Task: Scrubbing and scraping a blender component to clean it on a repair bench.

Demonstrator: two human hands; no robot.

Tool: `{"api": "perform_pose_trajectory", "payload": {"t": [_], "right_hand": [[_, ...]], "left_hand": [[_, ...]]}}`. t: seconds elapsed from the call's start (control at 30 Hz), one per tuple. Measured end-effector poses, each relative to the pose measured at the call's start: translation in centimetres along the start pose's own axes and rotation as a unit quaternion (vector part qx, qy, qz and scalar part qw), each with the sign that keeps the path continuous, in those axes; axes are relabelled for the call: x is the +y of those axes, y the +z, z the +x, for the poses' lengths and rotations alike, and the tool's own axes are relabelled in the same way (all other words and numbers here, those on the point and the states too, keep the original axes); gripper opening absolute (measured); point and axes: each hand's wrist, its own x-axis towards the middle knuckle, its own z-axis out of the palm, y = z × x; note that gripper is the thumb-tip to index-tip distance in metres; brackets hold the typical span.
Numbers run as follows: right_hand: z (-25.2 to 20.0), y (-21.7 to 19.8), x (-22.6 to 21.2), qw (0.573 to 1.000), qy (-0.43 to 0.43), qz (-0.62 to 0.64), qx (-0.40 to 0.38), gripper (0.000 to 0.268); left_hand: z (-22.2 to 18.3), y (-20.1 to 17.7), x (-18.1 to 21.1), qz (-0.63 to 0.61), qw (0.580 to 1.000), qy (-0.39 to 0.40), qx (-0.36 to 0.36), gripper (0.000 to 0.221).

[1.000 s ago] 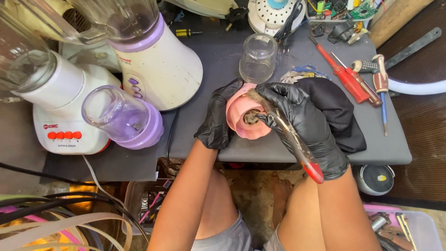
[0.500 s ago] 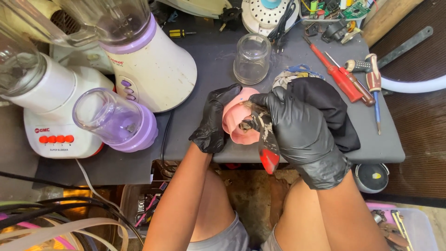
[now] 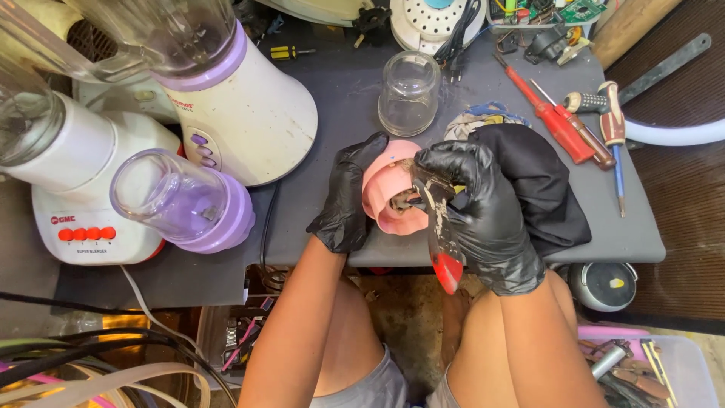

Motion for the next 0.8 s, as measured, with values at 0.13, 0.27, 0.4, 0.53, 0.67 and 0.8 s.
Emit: {"api": "perform_pose_trajectory", "payload": {"t": [0.13,0.27,0.4,0.53,0.67,0.8], "right_hand": [[-0.5,0.8,0.0,0.999,-0.001,-0.02,0.028,0.067],[-0.2,0.9,0.2,0.997,0.0,-0.045,0.063,0.073],[6.1,-6.6,-5.2,0.986,-0.067,0.064,0.139,0.027],[6.5,-6.3,-5.1,0.973,0.039,0.209,0.085,0.016],[3.0,-1.1,-0.7,0.981,0.057,0.104,0.152,0.021],[3.2,-3.4,-1.6,0.982,0.103,0.122,0.097,0.019]], "left_hand": [[0.0,0.0,0.2,0.066,0.997,0.002,0.036,0.03],[0.5,-0.9,-7.8,0.076,0.994,0.072,0.008,0.027],[0.8,-0.5,-6.4,0.065,0.996,0.061,0.014,0.027],[0.0,-0.2,-5.2,0.042,0.998,0.025,0.027,0.027],[0.7,0.6,-3.7,0.023,0.999,-0.009,0.046,0.028],[0.3,0.8,-1.9,0.009,0.998,-0.028,0.052,0.028]]}}
